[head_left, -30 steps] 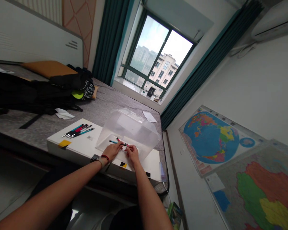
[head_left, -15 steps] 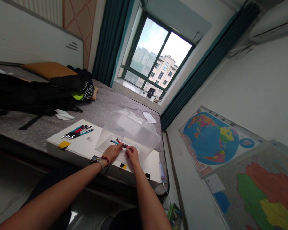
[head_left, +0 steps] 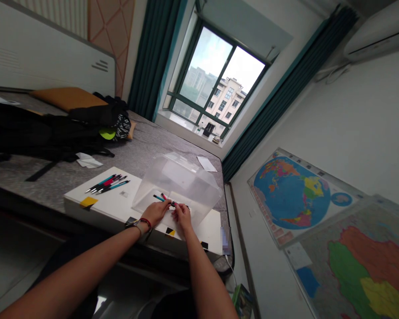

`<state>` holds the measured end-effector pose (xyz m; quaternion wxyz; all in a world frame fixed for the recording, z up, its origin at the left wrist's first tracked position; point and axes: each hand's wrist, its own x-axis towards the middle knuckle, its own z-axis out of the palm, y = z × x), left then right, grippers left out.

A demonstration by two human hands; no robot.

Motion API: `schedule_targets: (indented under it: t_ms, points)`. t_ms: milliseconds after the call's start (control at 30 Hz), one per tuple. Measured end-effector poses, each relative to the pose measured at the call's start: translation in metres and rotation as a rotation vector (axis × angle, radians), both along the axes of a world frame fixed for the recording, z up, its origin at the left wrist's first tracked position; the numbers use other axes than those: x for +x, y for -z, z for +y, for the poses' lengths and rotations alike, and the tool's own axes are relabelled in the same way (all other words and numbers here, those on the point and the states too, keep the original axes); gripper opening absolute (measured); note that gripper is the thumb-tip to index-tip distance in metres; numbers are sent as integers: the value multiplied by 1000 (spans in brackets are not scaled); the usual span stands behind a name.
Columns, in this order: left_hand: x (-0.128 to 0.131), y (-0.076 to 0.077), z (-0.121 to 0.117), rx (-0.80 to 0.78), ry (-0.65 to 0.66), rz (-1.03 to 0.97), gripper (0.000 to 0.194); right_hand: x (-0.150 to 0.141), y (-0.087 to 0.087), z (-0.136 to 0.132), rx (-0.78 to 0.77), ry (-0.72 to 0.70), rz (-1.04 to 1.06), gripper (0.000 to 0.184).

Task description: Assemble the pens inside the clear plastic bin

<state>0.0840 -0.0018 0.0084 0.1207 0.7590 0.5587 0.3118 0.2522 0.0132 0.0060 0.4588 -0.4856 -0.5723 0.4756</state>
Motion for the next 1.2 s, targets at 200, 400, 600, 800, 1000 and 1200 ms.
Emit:
schedule_targets:
  t_ms: [200,400,600,800,1000,1200]
  points:
    - [0,-1,0,-2,-4,12,39,1,0,0,10,31,-33,38]
    - [0,-4,-2,10,5,11,38,3,-1,1,2,164,-13,36]
    - [0,-4,-2,-3,-9,3,39,2,-2,2,22,226,38,35]
    - [-1,-4,-2,7,-14,26,39,3,-1,3,27,277,147,42]
    - [0,-6,-4,-1,-20,20,40,3,-3,-1,19,139,-29,25]
    - [0,-5,-5,3,-10,-15,41,4,-3,-1,91,25,-155,36]
